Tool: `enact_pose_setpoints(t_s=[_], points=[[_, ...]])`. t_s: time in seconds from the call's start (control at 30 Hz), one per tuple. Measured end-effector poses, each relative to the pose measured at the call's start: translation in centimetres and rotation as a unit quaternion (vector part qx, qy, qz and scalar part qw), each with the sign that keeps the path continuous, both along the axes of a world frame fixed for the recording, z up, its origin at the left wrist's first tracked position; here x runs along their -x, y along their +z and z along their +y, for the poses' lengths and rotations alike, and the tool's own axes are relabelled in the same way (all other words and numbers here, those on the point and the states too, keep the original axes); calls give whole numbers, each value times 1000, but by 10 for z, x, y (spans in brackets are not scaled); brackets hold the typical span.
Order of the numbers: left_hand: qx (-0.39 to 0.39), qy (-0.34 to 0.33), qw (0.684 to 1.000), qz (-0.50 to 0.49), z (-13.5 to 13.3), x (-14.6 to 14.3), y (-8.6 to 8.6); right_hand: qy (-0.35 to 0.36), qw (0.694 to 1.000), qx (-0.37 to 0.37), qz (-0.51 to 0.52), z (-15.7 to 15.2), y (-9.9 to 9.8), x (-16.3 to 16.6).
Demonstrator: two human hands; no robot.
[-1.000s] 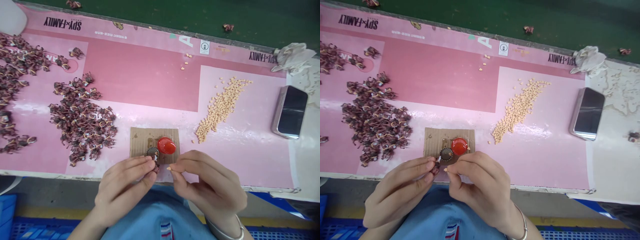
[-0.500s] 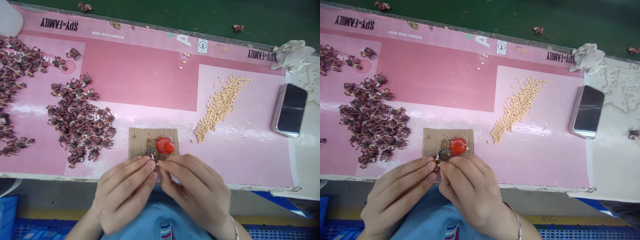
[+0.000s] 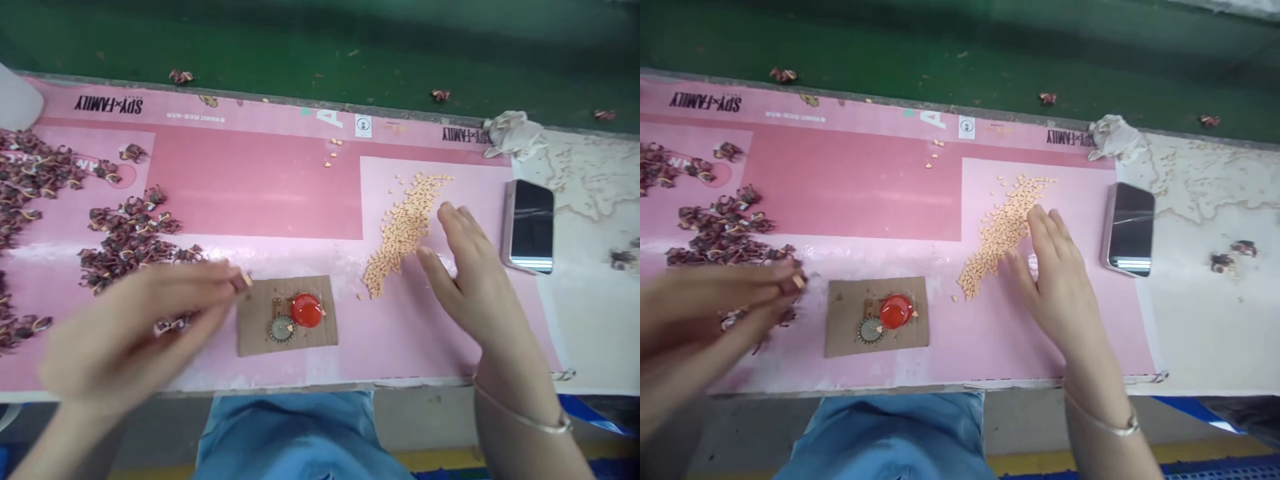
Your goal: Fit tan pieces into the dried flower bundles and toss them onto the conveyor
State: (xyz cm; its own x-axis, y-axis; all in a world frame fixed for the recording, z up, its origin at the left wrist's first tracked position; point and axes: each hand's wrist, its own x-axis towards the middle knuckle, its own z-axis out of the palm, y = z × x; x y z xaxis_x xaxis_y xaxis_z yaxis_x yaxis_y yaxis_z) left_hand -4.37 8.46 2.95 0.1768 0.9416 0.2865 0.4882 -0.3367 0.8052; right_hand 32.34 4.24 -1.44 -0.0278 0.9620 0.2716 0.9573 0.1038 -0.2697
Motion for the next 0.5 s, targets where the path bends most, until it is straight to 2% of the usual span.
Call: enact_pose_setpoints(t_s=[0.07,0.13,0.23,0.37,0.5], points=[[-38,-6,999,9,34,0,4,30,998,49,-28,23,-16,-31],[-47,17,999,8,72,-5,5,59,995,73,-37,43,-27,-47],[15,73,997,30,135,-19,6,93,991,84,-39,58,-36,-50],[46,90,990,100,207,-43,4,154,986,40,-50,43,-43,-42],[49,98,982,152,264,-73,-12,191,979,12,-65,4,-46,-33]])
